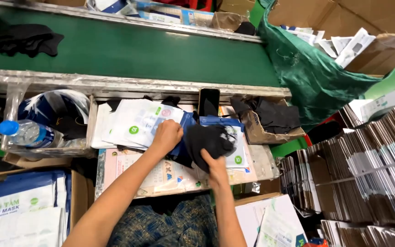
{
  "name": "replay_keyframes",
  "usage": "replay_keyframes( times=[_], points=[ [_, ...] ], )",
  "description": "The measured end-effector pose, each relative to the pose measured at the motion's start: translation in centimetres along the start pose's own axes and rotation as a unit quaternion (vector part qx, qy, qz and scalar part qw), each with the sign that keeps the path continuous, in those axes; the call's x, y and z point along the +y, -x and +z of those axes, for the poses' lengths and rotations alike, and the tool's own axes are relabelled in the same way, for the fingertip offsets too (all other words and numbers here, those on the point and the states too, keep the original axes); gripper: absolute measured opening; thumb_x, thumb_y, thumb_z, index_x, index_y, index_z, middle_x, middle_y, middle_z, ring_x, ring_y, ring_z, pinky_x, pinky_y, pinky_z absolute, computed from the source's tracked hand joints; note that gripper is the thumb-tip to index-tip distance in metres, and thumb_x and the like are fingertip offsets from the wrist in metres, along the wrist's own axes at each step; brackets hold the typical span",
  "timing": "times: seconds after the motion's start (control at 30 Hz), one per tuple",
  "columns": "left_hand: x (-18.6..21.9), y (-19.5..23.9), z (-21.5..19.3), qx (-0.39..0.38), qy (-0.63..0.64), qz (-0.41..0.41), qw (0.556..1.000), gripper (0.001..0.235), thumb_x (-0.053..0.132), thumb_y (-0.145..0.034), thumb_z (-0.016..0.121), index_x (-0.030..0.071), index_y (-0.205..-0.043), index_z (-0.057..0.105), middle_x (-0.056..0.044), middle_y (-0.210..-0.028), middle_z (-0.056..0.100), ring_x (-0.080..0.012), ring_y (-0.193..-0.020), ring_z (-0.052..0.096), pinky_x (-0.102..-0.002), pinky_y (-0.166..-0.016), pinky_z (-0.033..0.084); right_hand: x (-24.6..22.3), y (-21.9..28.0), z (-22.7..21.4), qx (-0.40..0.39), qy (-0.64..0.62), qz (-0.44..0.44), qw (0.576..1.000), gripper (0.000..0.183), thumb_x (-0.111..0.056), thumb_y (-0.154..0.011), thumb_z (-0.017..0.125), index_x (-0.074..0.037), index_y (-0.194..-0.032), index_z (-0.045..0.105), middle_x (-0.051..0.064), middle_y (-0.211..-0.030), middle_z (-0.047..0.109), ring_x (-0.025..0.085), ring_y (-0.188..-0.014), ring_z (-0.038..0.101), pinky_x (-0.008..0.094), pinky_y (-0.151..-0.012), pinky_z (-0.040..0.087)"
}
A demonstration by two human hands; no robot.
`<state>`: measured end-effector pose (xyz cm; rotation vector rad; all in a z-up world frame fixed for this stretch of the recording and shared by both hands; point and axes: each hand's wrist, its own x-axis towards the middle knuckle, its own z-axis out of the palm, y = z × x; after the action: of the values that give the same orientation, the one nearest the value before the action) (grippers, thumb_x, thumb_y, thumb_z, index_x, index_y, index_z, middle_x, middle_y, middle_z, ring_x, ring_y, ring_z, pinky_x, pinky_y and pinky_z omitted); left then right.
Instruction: Manually counting, stacking, and inserting face masks into plastic retail pouches at a factory conveyor belt.
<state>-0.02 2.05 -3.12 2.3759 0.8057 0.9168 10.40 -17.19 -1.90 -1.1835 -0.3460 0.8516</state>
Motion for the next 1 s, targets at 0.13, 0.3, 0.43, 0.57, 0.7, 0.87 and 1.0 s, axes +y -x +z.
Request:
replay_keyframes(
  times=[0.13,0.3,0.43,0.57,0.7,0.87,1.0],
  points=[
    [0.1,1.0,-0.4,0.009,0.012,0.017,1.0,0.007,0.002,-0.078,0.065,-0.005,-0.077,0.067,-0.025,-0.084,0.066,-0.0451,-0.08,0.066,-0.05,-0.072,0.055,4.7,-3.8,2.2,0.027,-0.132,0.064,0.989,0.05,-0.011,-0.082,0.078,-0.008,-0.129,0.063,0.004,-0.119,0.072,0.017,-0.101,0.071,0.035,-0.085,0.057],
    [3.3,0.8,-6.3,0.176,0.116,0.022,0.977,0.015,0.001,-0.082,0.073,0.006,-0.096,0.074,-0.013,-0.074,0.069,-0.024,-0.062,0.069,-0.035,-0.058,0.054,1.7,-2.6,3.8,0.039,0.174,-0.238,0.955,0.027,-0.009,-0.087,0.086,-0.003,-0.111,0.076,0.007,-0.105,0.079,0.025,-0.093,0.073,0.037,-0.082,0.058],
    [7.7,1.3,-8.0,0.011,0.245,-0.098,0.964,0.083,-0.004,-0.068,0.073,0.007,-0.147,0.049,-0.014,-0.061,0.063,-0.0194,-0.051,0.06,-0.033,-0.047,0.046,-5.1,0.7,6.1,0.032,0.488,-0.374,0.788,0.023,-0.011,-0.085,0.083,-0.008,-0.107,0.077,0.014,-0.095,0.075,0.036,-0.082,0.071,0.041,-0.071,0.056],
    [11.2,0.9,-9.2,-0.059,0.379,-0.07,0.921,0.068,0.003,-0.075,0.073,0.008,-0.139,0.051,-0.004,-0.074,0.074,-0.0106,-0.056,0.063,-0.027,-0.049,0.05,-6.8,-0.5,2.8,-0.032,0.52,-0.436,0.734,0.029,-0.004,-0.071,0.073,0.001,-0.1,0.071,0.022,-0.094,0.072,0.044,-0.089,0.066,0.048,-0.079,0.052],
    [12.2,1.9,-8.0,-0.255,0.257,-0.039,0.931,0.062,0.021,-0.078,0.08,0.008,-0.134,0.058,-0.007,-0.06,0.067,-0.0145,-0.052,0.066,-0.029,-0.054,0.051,-9.3,0.3,0.4,-0.212,0.766,-0.113,0.596,0.025,-0.019,-0.074,0.08,0.002,-0.087,0.074,0.024,-0.087,0.07,0.044,-0.085,0.067,0.05,-0.076,0.053],
    [10.6,-1.1,-10.0,-0.115,0.225,0.173,0.952,0.081,0.042,-0.056,0.095,0.004,-0.119,0.061,-0.015,-0.074,0.064,-0.027,-0.067,0.062,-0.036,-0.059,0.047,-10.9,2.0,-0.6,-0.2,0.723,-0.135,0.647,0.022,-0.013,-0.067,0.075,-0.008,-0.088,0.08,0.02,-0.081,0.073,0.041,-0.08,0.069,0.049,-0.072,0.054],
    [9.3,-1.4,-9.5,-0.276,0.348,0.01,0.896,0.048,0.039,-0.066,0.092,0.004,-0.096,0.081,-0.003,-0.075,0.078,-0.0115,-0.065,0.063,-0.031,-0.057,0.051,-11.4,2.5,-1.9,-0.184,0.422,-0.088,0.883,0.011,-0.007,-0.087,0.078,0.001,-0.091,0.073,0.026,-0.079,0.06,0.045,-0.078,0.055,0.049,-0.061,0.045]
  ],
)
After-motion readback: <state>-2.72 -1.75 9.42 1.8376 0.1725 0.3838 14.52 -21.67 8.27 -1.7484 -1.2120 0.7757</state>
